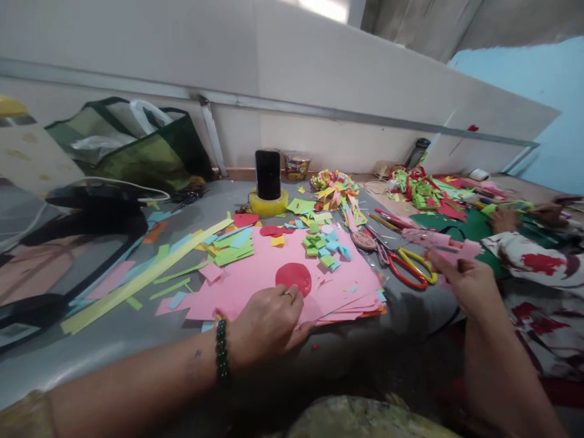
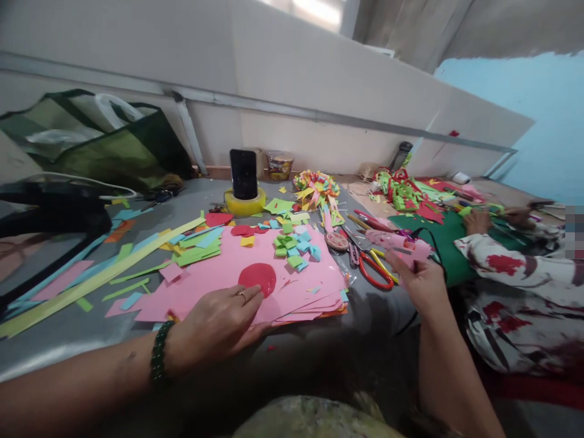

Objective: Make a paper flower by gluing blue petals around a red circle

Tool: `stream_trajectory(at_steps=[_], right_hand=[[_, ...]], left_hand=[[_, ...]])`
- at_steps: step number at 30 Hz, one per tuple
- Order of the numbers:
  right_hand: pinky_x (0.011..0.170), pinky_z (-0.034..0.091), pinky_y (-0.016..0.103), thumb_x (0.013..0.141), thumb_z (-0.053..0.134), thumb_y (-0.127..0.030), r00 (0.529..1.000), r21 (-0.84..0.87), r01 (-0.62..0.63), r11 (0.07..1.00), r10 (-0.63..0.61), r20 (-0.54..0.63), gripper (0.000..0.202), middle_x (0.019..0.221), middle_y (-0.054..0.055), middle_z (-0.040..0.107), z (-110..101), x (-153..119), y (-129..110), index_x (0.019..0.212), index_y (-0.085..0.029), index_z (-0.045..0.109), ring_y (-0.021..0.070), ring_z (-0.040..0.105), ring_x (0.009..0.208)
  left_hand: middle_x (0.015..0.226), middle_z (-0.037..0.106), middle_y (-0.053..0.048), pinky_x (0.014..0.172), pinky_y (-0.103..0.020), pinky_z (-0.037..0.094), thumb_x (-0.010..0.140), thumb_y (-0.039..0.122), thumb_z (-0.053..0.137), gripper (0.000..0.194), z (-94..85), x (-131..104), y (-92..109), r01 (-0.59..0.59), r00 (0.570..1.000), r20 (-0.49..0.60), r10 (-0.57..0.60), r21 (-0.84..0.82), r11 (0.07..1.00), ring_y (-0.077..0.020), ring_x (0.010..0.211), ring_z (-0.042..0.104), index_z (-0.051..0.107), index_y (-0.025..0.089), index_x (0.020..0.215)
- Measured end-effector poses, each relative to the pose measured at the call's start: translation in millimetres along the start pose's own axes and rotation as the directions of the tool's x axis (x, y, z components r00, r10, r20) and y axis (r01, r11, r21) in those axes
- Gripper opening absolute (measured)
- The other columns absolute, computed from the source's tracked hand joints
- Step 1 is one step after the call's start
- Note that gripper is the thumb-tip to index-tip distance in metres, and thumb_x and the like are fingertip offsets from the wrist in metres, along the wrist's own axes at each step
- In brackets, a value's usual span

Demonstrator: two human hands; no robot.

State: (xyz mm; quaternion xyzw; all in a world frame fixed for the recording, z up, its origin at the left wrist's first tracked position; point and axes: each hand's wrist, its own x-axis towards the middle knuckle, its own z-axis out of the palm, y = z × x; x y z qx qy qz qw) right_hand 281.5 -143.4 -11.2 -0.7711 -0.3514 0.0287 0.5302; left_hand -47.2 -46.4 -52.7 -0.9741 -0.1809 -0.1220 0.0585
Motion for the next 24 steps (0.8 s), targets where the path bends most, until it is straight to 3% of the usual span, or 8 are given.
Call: stream_trajectory(at_steps=[3, 5, 10, 16, 19, 24], right_hand=[[0.037, 0.038, 0.026, 0.042, 0.078, -0.063, 0.995, 0.032, -0.065, 0.997, 0.062, 0.077, 0.045, 0.044, 0.002, 0.059, 8, -9, 13, 0.049, -0.022, 0.062, 0.0159, 0.052, 0.042], [0.041, 0.046, 0.027, 0.043, 0.078, -0.066, 0.978, 0.097, -0.146, 0.985, 0.129, 0.165, 0.047, 0.046, 0.003, 0.063, 14, -16, 18, 0.048, -0.021, 0.062, 0.0179, 0.058, 0.045], [0.065, 0.061, 0.038, 0.050, 0.081, -0.065, 0.896, 0.318, -0.320, 0.892, 0.176, 0.407, 0.050, 0.069, 0.009, 0.075, 25, -20, 22, 0.068, -0.020, 0.068, 0.0291, 0.074, 0.071], [0.081, 0.062, 0.044, 0.079, 0.070, -0.047, 0.796, 0.401, -0.494, 0.772, 0.216, 0.565, 0.031, 0.088, 0.011, 0.078, 40, -3, 19, 0.095, -0.021, 0.067, 0.0294, 0.075, 0.089], [0.082, 0.062, 0.040, 0.088, 0.060, -0.038, 0.750, 0.391, -0.578, 0.716, 0.277, 0.601, 0.021, 0.090, 0.010, 0.079, 47, 7, 19, 0.102, -0.022, 0.066, 0.0255, 0.075, 0.089], [0.078, 0.063, 0.033, 0.087, 0.061, -0.031, 0.771, 0.407, -0.564, 0.718, 0.281, 0.571, 0.019, 0.092, 0.009, 0.079, 57, 25, 17, 0.104, -0.024, 0.065, 0.0234, 0.074, 0.094]], left_hand=[[0.086, 0.070, -0.011, 0.064, -0.034, 0.055, 0.092, 0.039, 0.054, 0.028, 0.8, -1, 0, 0.001, 1.000, -0.030, -0.001, 0.014, 1.000, -0.0239, 0.076, 0.067, 0.064, 0.013, 0.091], [0.088, 0.071, -0.012, 0.065, -0.033, 0.054, 0.092, 0.039, 0.054, 0.027, 1.3, -2, -1, 0.005, 0.999, -0.051, -0.005, 0.014, 1.000, -0.0234, 0.078, 0.067, 0.064, 0.014, 0.090], [0.087, 0.071, -0.011, 0.065, -0.032, 0.054, 0.092, 0.039, 0.055, 0.028, 2.4, -3, -1, -0.002, 0.997, -0.072, 0.003, 0.019, 1.000, -0.0228, 0.077, 0.068, 0.065, 0.014, 0.088], [0.090, 0.072, -0.013, 0.064, -0.033, 0.055, 0.093, 0.040, 0.052, 0.031, 1.0, 0, -1, -0.013, 1.000, -0.026, 0.014, 0.037, 0.999, -0.0234, 0.077, 0.068, 0.067, 0.013, 0.092], [0.089, 0.072, -0.012, 0.063, -0.033, 0.056, 0.092, 0.041, 0.053, 0.031, -0.9, 0, 0, -0.001, 1.000, -0.002, 0.001, 0.035, 0.999, -0.0232, 0.076, 0.068, 0.067, 0.013, 0.092], [0.092, 0.072, -0.013, 0.065, -0.035, 0.057, 0.092, 0.041, 0.053, 0.032, -2.3, 1, 0, 0.002, 1.000, 0.029, -0.003, 0.017, 1.000, -0.0243, 0.078, 0.069, 0.067, 0.012, 0.095]])
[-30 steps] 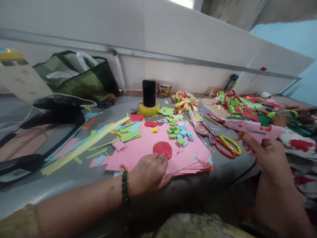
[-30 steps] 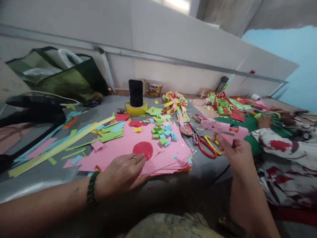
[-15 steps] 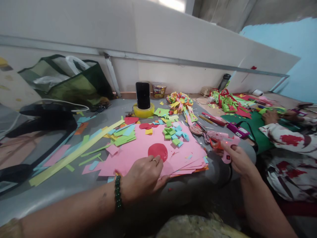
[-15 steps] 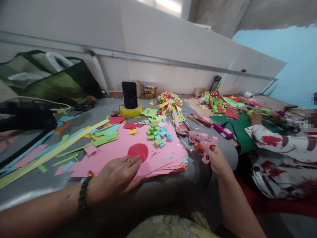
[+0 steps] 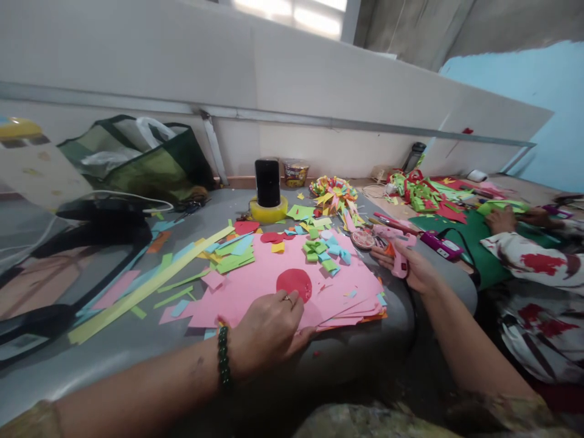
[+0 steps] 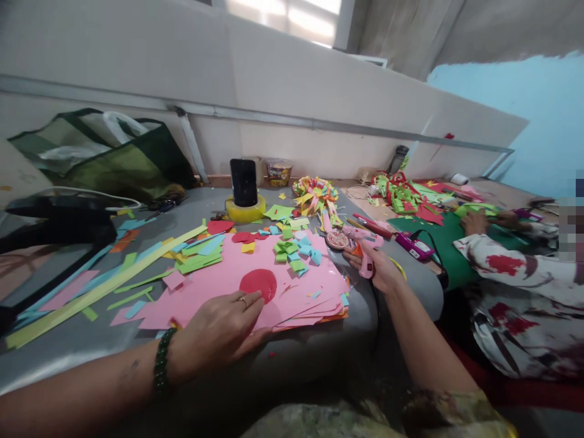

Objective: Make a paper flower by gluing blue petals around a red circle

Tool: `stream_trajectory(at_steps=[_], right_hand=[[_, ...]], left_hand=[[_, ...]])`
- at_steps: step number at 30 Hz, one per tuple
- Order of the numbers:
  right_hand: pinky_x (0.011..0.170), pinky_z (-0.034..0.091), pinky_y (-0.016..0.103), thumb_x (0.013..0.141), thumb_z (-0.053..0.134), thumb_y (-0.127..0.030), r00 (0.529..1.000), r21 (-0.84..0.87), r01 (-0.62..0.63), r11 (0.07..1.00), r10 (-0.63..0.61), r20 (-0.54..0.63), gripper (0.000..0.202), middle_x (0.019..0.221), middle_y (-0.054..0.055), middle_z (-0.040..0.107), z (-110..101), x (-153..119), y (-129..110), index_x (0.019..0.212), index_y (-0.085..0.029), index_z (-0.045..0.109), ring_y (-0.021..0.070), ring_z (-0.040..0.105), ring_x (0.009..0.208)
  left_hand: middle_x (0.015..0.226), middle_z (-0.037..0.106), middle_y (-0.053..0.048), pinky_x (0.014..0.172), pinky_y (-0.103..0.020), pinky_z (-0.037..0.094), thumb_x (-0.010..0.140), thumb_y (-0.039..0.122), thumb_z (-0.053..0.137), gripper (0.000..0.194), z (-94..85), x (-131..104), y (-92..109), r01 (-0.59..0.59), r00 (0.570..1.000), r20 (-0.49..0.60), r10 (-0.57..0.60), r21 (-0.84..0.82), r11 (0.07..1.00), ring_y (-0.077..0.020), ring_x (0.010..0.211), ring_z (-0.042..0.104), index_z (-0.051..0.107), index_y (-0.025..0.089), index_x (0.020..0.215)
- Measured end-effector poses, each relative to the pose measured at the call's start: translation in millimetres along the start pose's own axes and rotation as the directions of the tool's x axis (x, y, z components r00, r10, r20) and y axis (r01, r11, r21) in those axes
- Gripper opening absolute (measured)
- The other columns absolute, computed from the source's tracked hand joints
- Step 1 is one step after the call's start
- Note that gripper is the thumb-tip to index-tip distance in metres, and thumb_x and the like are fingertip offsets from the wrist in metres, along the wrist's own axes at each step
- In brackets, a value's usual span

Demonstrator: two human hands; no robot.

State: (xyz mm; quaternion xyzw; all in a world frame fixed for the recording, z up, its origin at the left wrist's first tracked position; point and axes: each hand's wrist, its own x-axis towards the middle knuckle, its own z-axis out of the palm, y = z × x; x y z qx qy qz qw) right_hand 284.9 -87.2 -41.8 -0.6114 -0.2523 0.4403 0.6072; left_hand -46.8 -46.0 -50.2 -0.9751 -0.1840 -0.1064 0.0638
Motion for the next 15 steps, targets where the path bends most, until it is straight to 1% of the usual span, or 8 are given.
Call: stream_trajectory(at_steps=[3, 5, 8, 10, 12, 13, 15], right_hand=[[0.077, 0.063, 0.035, 0.088, 0.058, -0.033, 0.997, -0.007, -0.004, 1.000, 0.003, -0.071, 0.016, 0.088, 0.008, 0.079, 4, 11, -8, 0.100, -0.024, 0.066, 0.0240, 0.074, 0.094], [0.078, 0.062, 0.036, 0.088, 0.058, -0.034, 0.994, -0.023, 0.016, 1.000, -0.018, -0.109, 0.014, 0.085, 0.008, 0.078, 5, 16, -12, 0.094, -0.024, 0.066, 0.0241, 0.075, 0.092], [0.076, 0.062, 0.038, 0.080, 0.067, -0.041, 0.988, -0.093, 0.118, 0.989, -0.126, -0.086, 0.018, 0.079, 0.007, 0.077, 0, 16, -10, 0.083, -0.023, 0.067, 0.0251, 0.075, 0.085], [0.071, 0.061, 0.037, 0.069, 0.075, -0.049, 0.969, -0.180, 0.216, 0.960, -0.232, -0.078, 0.029, 0.075, 0.008, 0.076, -7, 8, -5, 0.074, -0.022, 0.068, 0.0259, 0.074, 0.080], [0.065, 0.059, 0.034, 0.058, 0.080, -0.054, 0.936, -0.306, 0.288, 0.907, -0.334, -0.112, 0.037, 0.073, 0.008, 0.075, -15, -6, 2, 0.069, -0.020, 0.069, 0.0251, 0.072, 0.074], [0.061, 0.058, 0.032, 0.055, 0.080, -0.055, 0.916, -0.385, 0.301, 0.873, -0.376, -0.137, 0.039, 0.071, 0.007, 0.074, -18, -14, 4, 0.067, -0.020, 0.070, 0.0239, 0.070, 0.070], [0.052, 0.053, 0.029, 0.053, 0.079, -0.055, 0.886, -0.545, 0.279, 0.790, -0.432, -0.172, 0.039, 0.065, 0.004, 0.071, -23, -29, 8, 0.068, -0.019, 0.071, 0.0210, 0.065, 0.061]], left_hand=[[0.093, 0.072, -0.014, 0.066, -0.035, 0.056, 0.093, 0.042, 0.053, 0.033, 0.5, 0, 0, 0.012, 1.000, 0.019, -0.011, -0.015, 1.000, -0.0247, 0.080, 0.069, 0.067, 0.013, 0.095], [0.093, 0.072, -0.014, 0.066, -0.035, 0.056, 0.093, 0.042, 0.052, 0.033, 0.7, 0, 1, 0.021, 0.999, 0.032, -0.020, -0.013, 1.000, -0.0250, 0.081, 0.069, 0.067, 0.013, 0.095], [0.094, 0.071, -0.014, 0.068, -0.035, 0.056, 0.093, 0.043, 0.052, 0.034, 0.8, 0, 1, 0.028, 0.999, 0.038, -0.028, -0.016, 0.999, -0.0251, 0.082, 0.068, 0.067, 0.013, 0.096], [0.093, 0.071, -0.013, 0.067, -0.036, 0.056, 0.093, 0.044, 0.051, 0.035, 0.7, 0, 1, 0.027, 0.999, 0.034, -0.026, -0.023, 0.999, -0.0251, 0.081, 0.068, 0.066, 0.013, 0.096], [0.091, 0.071, -0.013, 0.066, -0.036, 0.056, 0.094, 0.044, 0.050, 0.035, 0.6, 0, 1, 0.021, 0.999, 0.035, -0.020, -0.025, 0.999, -0.0253, 0.080, 0.068, 0.066, 0.012, 0.097], [0.090, 0.071, -0.013, 0.065, -0.036, 0.056, 0.094, 0.043, 0.050, 0.035, 0.6, 0, 1, 0.020, 0.999, 0.034, -0.020, -0.024, 1.000, -0.0253, 0.079, 0.068, 0.066, 0.012, 0.097], [0.090, 0.071, -0.013, 0.065, -0.035, 0.056, 0.094, 0.042, 0.050, 0.034, 0.8, -1, 1, 0.015, 1.000, 0.021, -0.014, -0.021, 1.000, -0.0251, 0.079, 0.068, 0.066, 0.012, 0.096]])
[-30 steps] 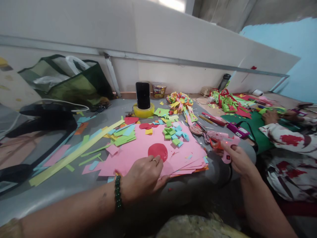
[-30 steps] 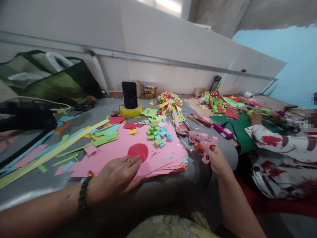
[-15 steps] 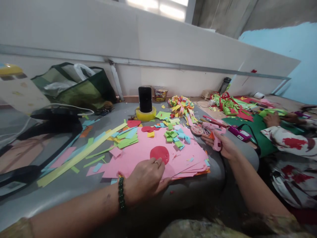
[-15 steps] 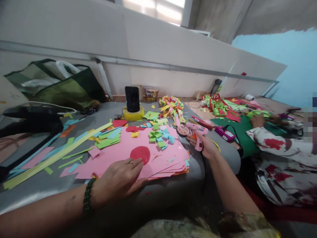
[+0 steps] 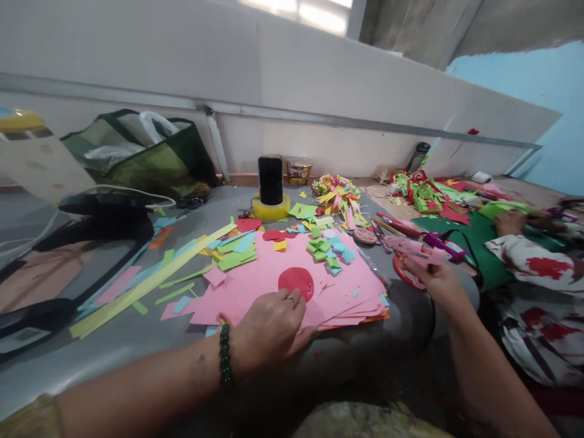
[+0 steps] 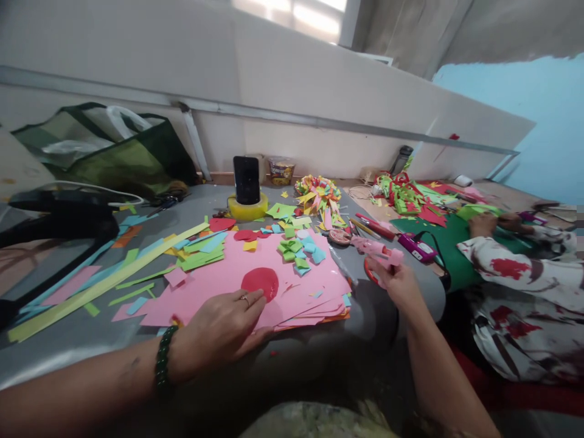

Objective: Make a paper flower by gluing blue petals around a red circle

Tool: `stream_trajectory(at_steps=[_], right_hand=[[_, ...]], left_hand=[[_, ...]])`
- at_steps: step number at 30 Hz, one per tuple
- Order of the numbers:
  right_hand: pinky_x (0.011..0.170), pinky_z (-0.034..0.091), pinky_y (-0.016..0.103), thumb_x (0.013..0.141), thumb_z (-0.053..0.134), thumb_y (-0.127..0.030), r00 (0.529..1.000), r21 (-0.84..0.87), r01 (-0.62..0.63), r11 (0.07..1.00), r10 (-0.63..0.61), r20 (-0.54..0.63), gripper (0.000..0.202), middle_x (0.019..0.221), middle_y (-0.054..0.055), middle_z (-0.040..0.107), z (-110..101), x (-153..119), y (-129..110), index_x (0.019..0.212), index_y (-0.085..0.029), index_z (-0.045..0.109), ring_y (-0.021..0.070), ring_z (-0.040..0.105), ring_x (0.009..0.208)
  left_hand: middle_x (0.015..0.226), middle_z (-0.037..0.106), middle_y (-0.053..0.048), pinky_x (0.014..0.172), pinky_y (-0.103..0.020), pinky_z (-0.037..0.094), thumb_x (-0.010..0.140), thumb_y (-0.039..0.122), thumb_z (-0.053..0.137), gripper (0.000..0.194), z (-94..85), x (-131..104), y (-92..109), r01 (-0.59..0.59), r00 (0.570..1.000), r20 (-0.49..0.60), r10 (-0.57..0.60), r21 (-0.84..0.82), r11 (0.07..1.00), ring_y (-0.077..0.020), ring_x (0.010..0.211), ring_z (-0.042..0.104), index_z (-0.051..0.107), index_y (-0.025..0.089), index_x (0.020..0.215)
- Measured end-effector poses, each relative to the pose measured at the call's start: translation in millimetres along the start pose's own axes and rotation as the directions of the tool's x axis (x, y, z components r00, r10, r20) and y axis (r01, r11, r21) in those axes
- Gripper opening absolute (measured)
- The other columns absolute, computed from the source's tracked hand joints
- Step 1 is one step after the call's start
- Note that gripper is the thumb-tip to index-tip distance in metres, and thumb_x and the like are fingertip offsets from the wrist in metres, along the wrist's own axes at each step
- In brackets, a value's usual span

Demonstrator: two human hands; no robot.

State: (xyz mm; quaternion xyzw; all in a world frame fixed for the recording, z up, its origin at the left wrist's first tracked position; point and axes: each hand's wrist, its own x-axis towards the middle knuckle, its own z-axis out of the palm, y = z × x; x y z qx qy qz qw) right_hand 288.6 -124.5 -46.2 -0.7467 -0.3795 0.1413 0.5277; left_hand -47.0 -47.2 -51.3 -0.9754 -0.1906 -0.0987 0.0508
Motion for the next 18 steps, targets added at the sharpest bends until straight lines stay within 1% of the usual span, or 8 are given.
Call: stream_trajectory(at_steps=[2, 3, 6, 9, 12, 14, 15, 18], right_hand=[[0.044, 0.046, 0.028, 0.055, 0.075, -0.055, 1.000, -0.151, 0.012, 0.988, -0.016, -0.021, 0.039, 0.055, 0.002, 0.066, -4, -10, 0, 0.069, -0.019, 0.072, 0.0193, 0.059, 0.053], [0.043, 0.044, 0.028, 0.057, 0.072, -0.056, 0.999, -0.199, 0.019, 0.980, -0.025, -0.024, 0.039, 0.052, 0.001, 0.063, -5, -13, -1, 0.069, -0.019, 0.072, 0.0194, 0.057, 0.051], [0.043, 0.043, 0.029, 0.058, 0.068, -0.058, 0.995, -0.277, 0.070, 0.958, -0.085, -0.043, 0.038, 0.050, 0.002, 0.061, -2, -15, -4, 0.065, -0.020, 0.070, 0.0209, 0.056, 0.051], [0.044, 0.042, 0.030, 0.060, 0.063, -0.060, 0.990, -0.350, 0.125, 0.929, -0.142, -0.025, 0.037, 0.046, 0.001, 0.058, 0, -10, -8, 0.054, -0.024, 0.062, 0.0215, 0.056, 0.050], [0.045, 0.043, 0.031, 0.064, 0.061, -0.059, 0.990, -0.397, 0.133, 0.908, -0.144, 0.002, 0.038, 0.043, 0.002, 0.055, -1, -10, -14, 0.047, -0.026, 0.052, 0.0227, 0.058, 0.050], [0.047, 0.046, 0.033, 0.065, 0.062, -0.060, 0.996, -0.372, 0.080, 0.925, -0.093, -0.015, 0.039, 0.045, 0.004, 0.058, -2, -14, -16, 0.048, -0.026, 0.052, 0.0239, 0.061, 0.052], [0.048, 0.048, 0.034, 0.066, 0.062, -0.061, 0.999, -0.323, 0.036, 0.946, -0.044, -0.020, 0.040, 0.048, 0.005, 0.061, -2, -18, -16, 0.051, -0.026, 0.054, 0.0248, 0.063, 0.053], [0.055, 0.056, 0.037, 0.065, 0.066, -0.063, 0.992, -0.054, -0.119, 0.991, 0.120, 0.022, 0.039, 0.062, 0.008, 0.070, 2, -27, -10, 0.064, -0.024, 0.060, 0.0276, 0.070, 0.062]], left_hand=[[0.091, 0.072, -0.014, 0.066, -0.035, 0.056, 0.094, 0.040, 0.050, 0.033, 0.4, -1, -1, -0.010, 1.000, -0.025, 0.010, 0.008, 1.000, -0.0248, 0.080, 0.068, 0.067, 0.012, 0.095], [0.092, 0.072, -0.015, 0.067, -0.035, 0.057, 0.094, 0.039, 0.050, 0.033, 0.6, -1, -1, -0.017, 0.999, -0.039, 0.017, 0.014, 1.000, -0.0249, 0.080, 0.068, 0.067, 0.011, 0.095], [0.095, 0.073, -0.016, 0.066, -0.036, 0.057, 0.093, 0.039, 0.050, 0.032, 0.9, -2, -2, -0.029, 0.997, -0.066, 0.031, 0.028, 0.999, -0.0253, 0.080, 0.069, 0.068, 0.012, 0.094], [0.095, 0.073, -0.014, 0.066, -0.034, 0.057, 0.092, 0.039, 0.054, 0.030, -0.1, -1, -2, -0.023, 0.997, -0.067, 0.026, 0.039, 0.999, -0.0248, 0.080, 0.069, 0.068, 0.012, 0.094], [0.096, 0.074, -0.014, 0.067, -0.034, 0.058, 0.090, 0.038, 0.057, 0.028, -1.5, -1, -1, -0.011, 0.999, -0.050, 0.013, 0.046, 0.999, -0.0245, 0.081, 0.070, 0.069, 0.013, 0.094], [0.096, 0.073, -0.014, 0.066, -0.034, 0.058, 0.090, 0.038, 0.056, 0.028, -1.6, -1, -1, -0.007, 0.999, -0.040, 0.009, 0.033, 0.999, -0.0245, 0.080, 0.069, 0.068, 0.013, 0.093], [0.095, 0.073, -0.014, 0.066, -0.035, 0.057, 0.090, 0.038, 0.056, 0.028, -1.4, -1, -1, -0.007, 0.999, -0.041, 0.008, 0.025, 1.000, -0.0247, 0.080, 0.069, 0.068, 0.013, 0.093], [0.095, 0.072, -0.015, 0.067, -0.035, 0.057, 0.091, 0.037, 0.056, 0.028, -0.1, -2, -1, -0.012, 0.999, -0.052, 0.013, 0.012, 1.000, -0.0253, 0.081, 0.070, 0.068, 0.012, 0.095]])
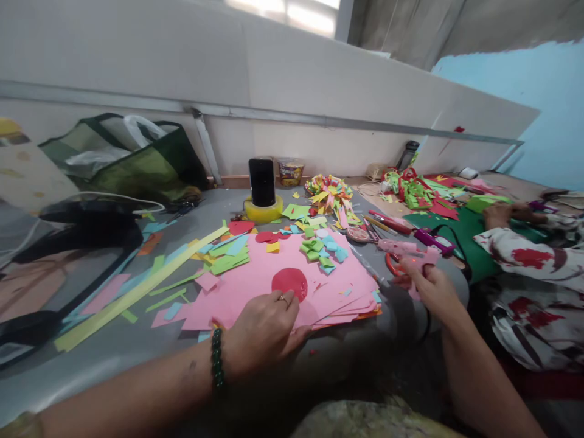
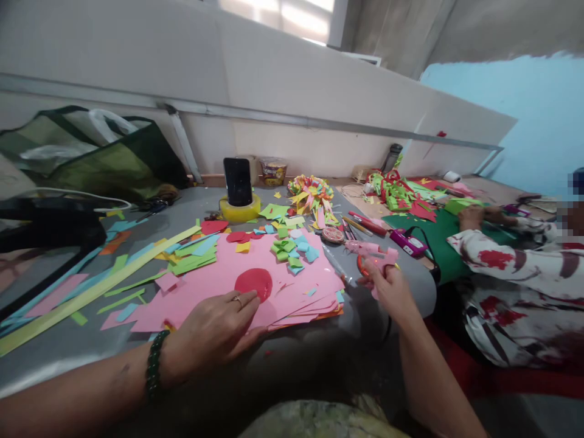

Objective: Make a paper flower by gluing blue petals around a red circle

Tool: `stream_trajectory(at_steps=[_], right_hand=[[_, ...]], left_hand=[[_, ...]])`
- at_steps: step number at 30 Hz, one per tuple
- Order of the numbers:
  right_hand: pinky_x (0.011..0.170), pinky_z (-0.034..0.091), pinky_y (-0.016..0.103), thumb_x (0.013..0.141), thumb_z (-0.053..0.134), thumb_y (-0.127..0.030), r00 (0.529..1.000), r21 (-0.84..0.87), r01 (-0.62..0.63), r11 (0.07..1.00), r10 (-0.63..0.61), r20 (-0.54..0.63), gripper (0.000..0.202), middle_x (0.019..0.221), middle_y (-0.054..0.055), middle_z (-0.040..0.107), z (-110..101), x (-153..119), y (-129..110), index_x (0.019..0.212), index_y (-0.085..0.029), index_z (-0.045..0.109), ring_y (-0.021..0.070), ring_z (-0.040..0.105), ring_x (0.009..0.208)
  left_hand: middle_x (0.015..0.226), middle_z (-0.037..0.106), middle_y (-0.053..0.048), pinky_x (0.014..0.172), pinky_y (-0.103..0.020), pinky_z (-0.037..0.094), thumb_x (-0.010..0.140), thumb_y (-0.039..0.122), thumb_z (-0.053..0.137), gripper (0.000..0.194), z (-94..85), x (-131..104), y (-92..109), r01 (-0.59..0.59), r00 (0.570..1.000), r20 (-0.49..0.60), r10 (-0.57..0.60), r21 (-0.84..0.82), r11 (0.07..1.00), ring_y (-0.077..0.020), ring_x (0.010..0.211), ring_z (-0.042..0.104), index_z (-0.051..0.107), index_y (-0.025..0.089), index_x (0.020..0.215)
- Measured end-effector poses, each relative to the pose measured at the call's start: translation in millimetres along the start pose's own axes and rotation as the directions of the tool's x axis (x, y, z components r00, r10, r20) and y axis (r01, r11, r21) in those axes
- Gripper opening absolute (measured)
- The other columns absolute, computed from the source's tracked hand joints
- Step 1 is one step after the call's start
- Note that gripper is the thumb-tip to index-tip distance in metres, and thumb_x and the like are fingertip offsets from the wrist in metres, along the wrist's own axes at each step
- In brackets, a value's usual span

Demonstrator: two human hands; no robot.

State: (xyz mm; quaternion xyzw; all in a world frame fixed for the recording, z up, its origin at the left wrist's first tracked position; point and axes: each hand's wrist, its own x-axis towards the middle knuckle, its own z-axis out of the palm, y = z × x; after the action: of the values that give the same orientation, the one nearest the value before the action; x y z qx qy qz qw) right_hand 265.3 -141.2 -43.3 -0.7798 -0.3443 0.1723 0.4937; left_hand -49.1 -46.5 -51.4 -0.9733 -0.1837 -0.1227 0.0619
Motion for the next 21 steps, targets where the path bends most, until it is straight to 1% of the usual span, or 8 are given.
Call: stream_trajectory(at_steps=[3, 5, 8, 11, 14, 17, 19, 21], right_hand=[[0.064, 0.060, 0.040, 0.060, 0.073, -0.060, 0.996, 0.219, -0.072, 0.973, 0.060, 0.062, 0.038, 0.074, 0.007, 0.074, 5, 3, 10, 0.071, -0.025, 0.062, 0.0297, 0.073, 0.072], [0.069, 0.060, 0.042, 0.059, 0.075, -0.059, 0.997, 0.265, -0.053, 0.963, 0.036, 0.070, 0.038, 0.073, 0.006, 0.074, 6, 12, 13, 0.070, -0.026, 0.062, 0.0302, 0.074, 0.075], [0.072, 0.059, 0.043, 0.056, 0.076, -0.059, 0.999, 0.260, -0.006, 0.966, -0.008, 0.054, 0.036, 0.064, 0.004, 0.072, 6, 30, 12, 0.063, -0.027, 0.059, 0.0303, 0.073, 0.072], [0.066, 0.058, 0.041, 0.053, 0.076, -0.061, 0.999, 0.196, 0.038, 0.980, -0.041, 0.014, 0.039, 0.055, 0.004, 0.068, 3, 42, 10, 0.052, -0.029, 0.052, 0.0284, 0.070, 0.064], [0.053, 0.052, 0.036, 0.055, 0.073, -0.063, 0.995, 0.069, 0.096, 0.993, -0.093, -0.039, 0.039, 0.053, 0.004, 0.066, -3, 42, 11, 0.052, -0.028, 0.056, 0.0246, 0.065, 0.055], [0.042, 0.042, 0.029, 0.054, 0.072, -0.063, 0.988, -0.071, 0.140, 0.988, -0.144, -0.062, 0.041, 0.044, -0.002, 0.054, -6, 34, 14, 0.052, -0.025, 0.056, 0.0176, 0.053, 0.043], [0.040, 0.036, 0.028, 0.054, 0.070, -0.065, 0.984, -0.148, 0.168, 0.975, -0.176, -0.040, 0.044, 0.040, -0.005, 0.043, -5, 31, 13, 0.050, -0.024, 0.053, 0.0135, 0.043, 0.039], [0.041, 0.033, 0.028, 0.055, 0.065, -0.067, 0.976, -0.213, 0.207, 0.955, -0.217, -0.024, 0.045, 0.040, -0.006, 0.037, -1, 33, 8, 0.050, -0.025, 0.051, 0.0123, 0.037, 0.041]], left_hand=[[0.095, 0.073, -0.015, 0.067, -0.035, 0.057, 0.091, 0.037, 0.056, 0.027, 0.6, 0, 0, -0.005, 1.000, -0.006, 0.005, 0.007, 1.000, -0.0250, 0.081, 0.069, 0.068, 0.013, 0.094], [0.094, 0.073, -0.014, 0.067, -0.035, 0.057, 0.091, 0.037, 0.056, 0.027, 0.2, 1, 0, -0.005, 1.000, -0.011, 0.005, 0.010, 1.000, -0.0249, 0.080, 0.069, 0.068, 0.013, 0.093], [0.093, 0.073, -0.014, 0.066, -0.035, 0.058, 0.091, 0.037, 0.056, 0.028, -0.9, 2, 0, -0.002, 1.000, -0.009, 0.002, 0.013, 1.000, -0.0253, 0.080, 0.070, 0.069, 0.012, 0.093], [0.093, 0.073, -0.014, 0.066, -0.034, 0.057, 0.091, 0.037, 0.056, 0.027, -1.2, 2, 0, 0.003, 1.000, 0.007, -0.003, 0.010, 1.000, -0.0251, 0.080, 0.070, 0.068, 0.013, 0.093], [0.095, 0.072, -0.015, 0.067, -0.034, 0.057, 0.092, 0.037, 0.055, 0.028, -0.1, 2, 0, 0.005, 1.000, 0.011, -0.005, -0.003, 1.000, -0.0251, 0.081, 0.070, 0.068, 0.013, 0.094], [0.096, 0.072, -0.016, 0.069, -0.035, 0.058, 0.093, 0.038, 0.052, 0.030, 1.5, 1, 0, 0.004, 1.000, 0.010, -0.004, -0.013, 1.000, -0.0254, 0.083, 0.069, 0.068, 0.013, 0.094], [0.096, 0.072, -0.016, 0.069, -0.035, 0.058, 0.093, 0.038, 0.051, 0.030, 2.0, 1, -1, 0.003, 1.000, 0.008, -0.003, -0.015, 1.000, -0.0254, 0.082, 0.069, 0.068, 0.013, 0.092], [0.094, 0.072, -0.015, 0.067, -0.035, 0.058, 0.092, 0.038, 0.053, 0.029, 1.8, 1, -1, -0.001, 1.000, -0.001, 0.001, -0.007, 1.000, -0.0253, 0.081, 0.069, 0.068, 0.013, 0.091]])
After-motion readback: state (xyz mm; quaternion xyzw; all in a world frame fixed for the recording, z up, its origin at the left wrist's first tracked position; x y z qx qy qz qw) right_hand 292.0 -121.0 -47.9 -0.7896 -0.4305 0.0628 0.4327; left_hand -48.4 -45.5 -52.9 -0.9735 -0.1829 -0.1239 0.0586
